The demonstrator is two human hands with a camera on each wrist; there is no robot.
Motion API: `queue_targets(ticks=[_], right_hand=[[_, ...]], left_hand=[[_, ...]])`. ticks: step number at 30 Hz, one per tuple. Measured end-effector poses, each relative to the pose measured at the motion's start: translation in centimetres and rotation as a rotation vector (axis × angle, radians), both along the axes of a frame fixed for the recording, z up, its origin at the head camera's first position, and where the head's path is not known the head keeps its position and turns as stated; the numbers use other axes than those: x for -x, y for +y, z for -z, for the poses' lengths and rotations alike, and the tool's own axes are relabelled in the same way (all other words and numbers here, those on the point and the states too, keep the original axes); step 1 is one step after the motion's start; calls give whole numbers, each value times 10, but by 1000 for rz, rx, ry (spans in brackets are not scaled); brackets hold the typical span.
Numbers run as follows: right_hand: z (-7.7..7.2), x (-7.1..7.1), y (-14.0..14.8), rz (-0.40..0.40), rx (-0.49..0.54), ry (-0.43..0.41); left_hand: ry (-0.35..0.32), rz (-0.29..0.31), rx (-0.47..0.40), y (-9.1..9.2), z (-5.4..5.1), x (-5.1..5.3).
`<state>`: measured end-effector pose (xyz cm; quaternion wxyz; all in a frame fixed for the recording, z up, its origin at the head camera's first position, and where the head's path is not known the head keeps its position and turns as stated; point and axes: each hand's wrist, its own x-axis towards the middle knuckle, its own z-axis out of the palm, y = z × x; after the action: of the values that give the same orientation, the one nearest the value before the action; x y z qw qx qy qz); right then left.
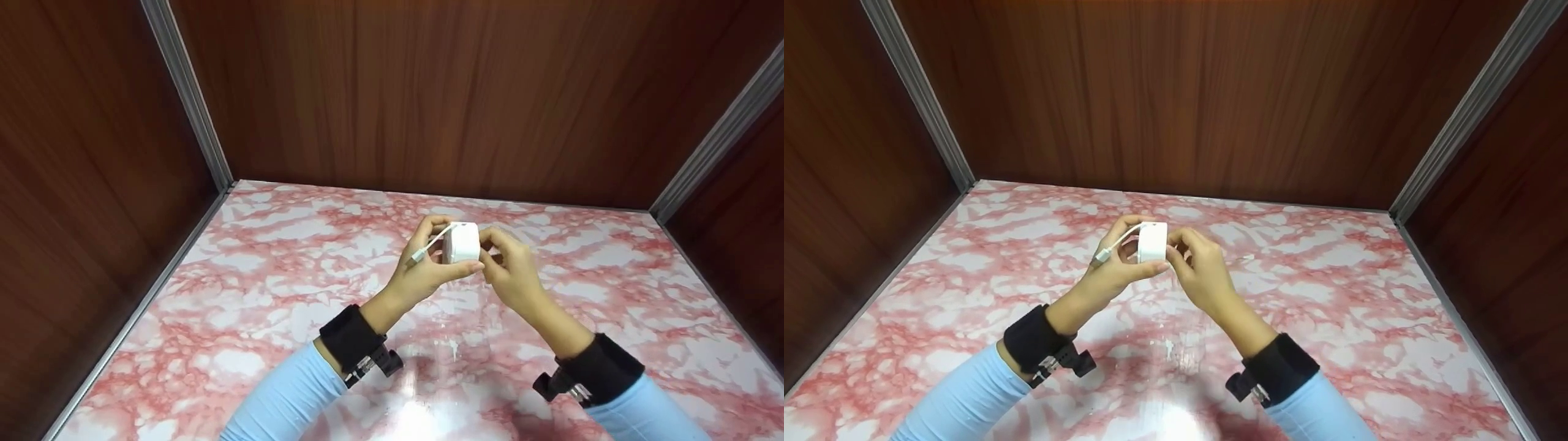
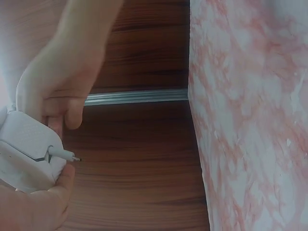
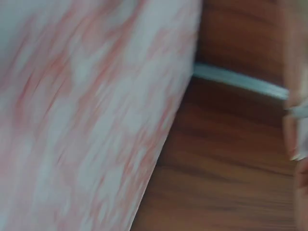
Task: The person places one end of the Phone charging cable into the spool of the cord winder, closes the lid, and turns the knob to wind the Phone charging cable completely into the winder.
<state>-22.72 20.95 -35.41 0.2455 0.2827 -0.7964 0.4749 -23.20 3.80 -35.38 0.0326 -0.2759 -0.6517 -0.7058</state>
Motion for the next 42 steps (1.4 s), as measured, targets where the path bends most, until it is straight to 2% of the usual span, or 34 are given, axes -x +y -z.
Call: queue_targets(ticks=[3,5,7,9,12,15,16,18,21,24,26,28,29,31,37,42], right_hand=[[-16,-7,-3,-85,200,-475],[-26,-8,-3,-123,341,-702],[-31,-9,-3,-139,422,-814],[-32,-10,-2,-142,447,-817],[-27,-9,0,-136,419,-692],[-18,-7,4,-145,338,-490],[-14,-5,5,-148,283,-393],[-9,-1,10,-135,142,-147],[-2,7,16,-75,-61,291],[2,17,18,-16,-147,681],[2,22,17,1,-159,868],[0,25,16,2,-160,984],[-2,26,16,-4,-164,1012],[-2,27,18,-12,-178,1003],[2,23,18,-29,-210,767],[5,19,16,-42,-194,655]], left_hand=[[56,-38,52,0,0,0],[81,-47,67,0,-1,0],[82,-41,66,0,-1,0],[69,-35,57,0,-1,0],[36,-23,37,-1,-1,0],[9,-8,10,-1,-1,0],[-3,2,-4,-1,-1,0],[-19,15,-26,-1,-2,1],[-31,25,-47,-1,-1,1],[-35,31,-57,-1,-1,1],[-43,41,-64,0,-2,1],[-51,54,-72,0,-2,0],[-53,59,-73,0,-2,0],[-62,72,-75,1,-3,0],[-90,86,-90,1,-2,0],[-108,88,-87,1,0,0]])
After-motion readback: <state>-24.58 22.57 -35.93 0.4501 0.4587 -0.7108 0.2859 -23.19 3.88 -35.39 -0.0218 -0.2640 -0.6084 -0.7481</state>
